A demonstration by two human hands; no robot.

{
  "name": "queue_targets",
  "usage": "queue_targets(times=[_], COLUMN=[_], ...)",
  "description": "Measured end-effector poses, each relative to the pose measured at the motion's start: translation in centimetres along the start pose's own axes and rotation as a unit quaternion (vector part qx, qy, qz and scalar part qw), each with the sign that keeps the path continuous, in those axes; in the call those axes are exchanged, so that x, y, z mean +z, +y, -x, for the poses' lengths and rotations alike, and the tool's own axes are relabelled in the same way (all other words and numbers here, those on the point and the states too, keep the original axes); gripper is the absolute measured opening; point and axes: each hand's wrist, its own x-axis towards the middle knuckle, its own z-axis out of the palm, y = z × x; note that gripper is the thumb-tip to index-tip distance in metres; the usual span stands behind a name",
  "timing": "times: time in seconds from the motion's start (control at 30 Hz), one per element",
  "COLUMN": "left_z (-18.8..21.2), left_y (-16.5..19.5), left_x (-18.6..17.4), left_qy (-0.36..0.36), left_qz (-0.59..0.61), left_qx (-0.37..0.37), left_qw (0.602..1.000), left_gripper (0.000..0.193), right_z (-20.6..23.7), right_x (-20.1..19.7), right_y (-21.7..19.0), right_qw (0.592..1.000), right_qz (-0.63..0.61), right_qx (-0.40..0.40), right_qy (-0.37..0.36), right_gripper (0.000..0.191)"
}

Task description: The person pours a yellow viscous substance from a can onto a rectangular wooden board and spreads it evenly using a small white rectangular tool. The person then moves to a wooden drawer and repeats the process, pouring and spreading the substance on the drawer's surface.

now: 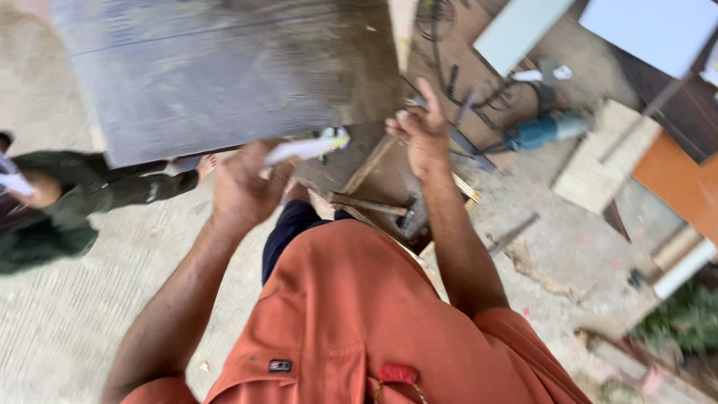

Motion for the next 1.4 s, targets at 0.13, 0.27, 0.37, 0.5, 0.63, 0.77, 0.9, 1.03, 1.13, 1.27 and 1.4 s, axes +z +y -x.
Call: queue_targets(times=[0.13,0.27,0.37,0.5,0.63,0.77,0.9,1.03,1.13,1.27,1.4], left_z=[3.3,7.8,10.3,12.0,11.8,10.2,9.0,9.1,9.1,8.0,5.5], left_y=[-7.1,-14.9,-19.0,-21.5,-21.5,-21.6,-22.5,-23.0,-23.1,-22.6,-21.1], left_x=[-5.9,-11.0,-11.8,-12.3,-13.1,-13.9,-14.4,-14.3,-14.3,-14.3,-11.4], left_qy=[0.287,0.396,0.421,0.433,0.418,0.394,0.373,0.371,0.362,0.298,0.263], left_qz=[0.26,0.331,0.364,0.348,0.334,0.314,0.319,0.317,0.303,0.312,0.287], left_qx=[-0.118,-0.268,-0.326,-0.366,-0.385,-0.39,-0.37,-0.388,-0.404,-0.359,-0.32], left_qw=[0.915,0.813,0.764,0.746,0.752,0.771,0.789,0.781,0.783,0.828,0.864], left_gripper=[0.024,0.02,0.022,0.024,0.029,0.034,0.038,0.038,0.039,0.034,0.028], right_z=[0.2,0.0,-0.2,-0.1,0.3,0.3,0.1,0.0,-0.1,-0.2,0.0], right_x=[0.5,0.9,0.9,1.3,1.7,1.6,1.6,1.8,1.7,1.1,1.2], right_y=[0.0,-0.4,-0.9,-1.1,-1.2,-1.2,-1.3,-1.1,-1.0,-1.2,-1.2], right_qw=[0.999,0.999,1.0,0.999,0.998,0.997,0.997,0.996,0.988,0.995,0.995], right_qz=[-0.028,-0.032,0.0,0.03,0.055,0.059,0.073,0.079,0.129,0.094,0.094], right_qx=[-0.012,0.0,-0.011,-0.016,-0.017,-0.027,-0.032,-0.033,-0.01,-0.022,-0.019], right_qy=[-0.01,0.003,0.018,0.025,0.038,0.03,0.023,0.026,0.081,0.036,0.029], right_gripper=[0.083,0.078,0.076,0.074,0.071,0.071,0.071,0.065,0.056,0.052,0.047])
